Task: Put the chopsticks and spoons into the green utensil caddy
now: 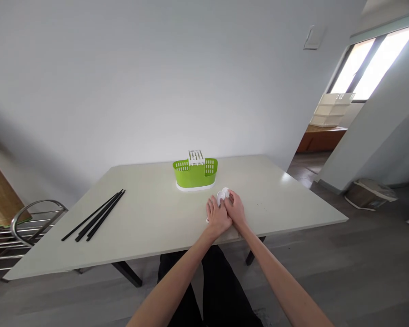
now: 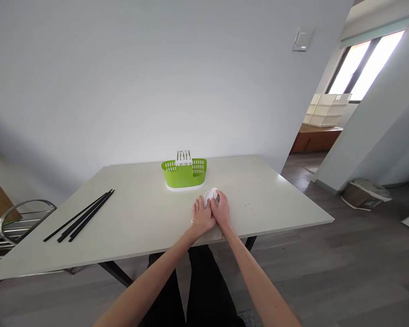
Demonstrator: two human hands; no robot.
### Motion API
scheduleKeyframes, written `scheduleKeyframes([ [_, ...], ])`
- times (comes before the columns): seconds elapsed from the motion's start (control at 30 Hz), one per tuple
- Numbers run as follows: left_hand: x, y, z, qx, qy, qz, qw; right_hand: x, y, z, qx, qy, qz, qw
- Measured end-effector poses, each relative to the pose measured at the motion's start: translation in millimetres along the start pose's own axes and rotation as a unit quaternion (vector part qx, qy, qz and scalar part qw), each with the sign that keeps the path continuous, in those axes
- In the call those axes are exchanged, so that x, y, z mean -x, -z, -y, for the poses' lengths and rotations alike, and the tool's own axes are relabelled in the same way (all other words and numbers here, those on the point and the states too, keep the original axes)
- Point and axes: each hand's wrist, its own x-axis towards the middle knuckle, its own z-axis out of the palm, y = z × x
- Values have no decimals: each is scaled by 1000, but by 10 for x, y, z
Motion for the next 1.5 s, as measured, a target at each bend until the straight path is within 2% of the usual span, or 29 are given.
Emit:
scheduleKeyframes([
  [0.1,19,56,-17,36,-19,12,999,-8,48,-25,-16,-8,15,1000],
  [0.17,67,121,87,51,-57,-13,997,9,64,-27,-16,-2,21,1000],
  [0.23,130,260,302,57,-98,-59,992,42,71,-25,-16,7,19,1000],
  [0.3,210,510,635,41,-130,-120,983,83,74,-25,-16,11,12,1000],
  [0.37,319,871,1067,-5,-137,-182,974,118,77,-26,-16,5,8,1000],
  [0.43,472,1295,1556,-64,-117,-239,962,141,79,-26,-16,-1,10,1000],
  [0.5,670,1715,2046,-133,-85,-266,951,150,81,-22,-17,-1,13,1000],
  [0.6,1006,2226,2691,-231,-31,-232,944,154,86,-7,-17,-3,11,1000],
  [0.67,1209,2458,3044,-269,31,-214,939,157,94,8,-14,-9,9,1000],
  [0.77,1425,2654,3468,-280,122,-174,936,165,112,32,-11,-19,11,1000],
  [0.87,1516,2672,3719,-249,173,-108,947,178,129,50,-12,-28,12,999],
  [0.93,1515,2590,3746,-240,183,-90,949,188,139,55,-15,-32,18,999],
  [1.03,1441,2355,3564,-249,159,-89,951,201,149,60,-19,-36,25,999],
  [1.33,1198,1435,2418,-261,86,-132,952,202,145,62,-22,-34,19,999],
  [1.5,1201,1092,1999,-252,7,-162,954,198,147,48,-26,-33,20,999],
])
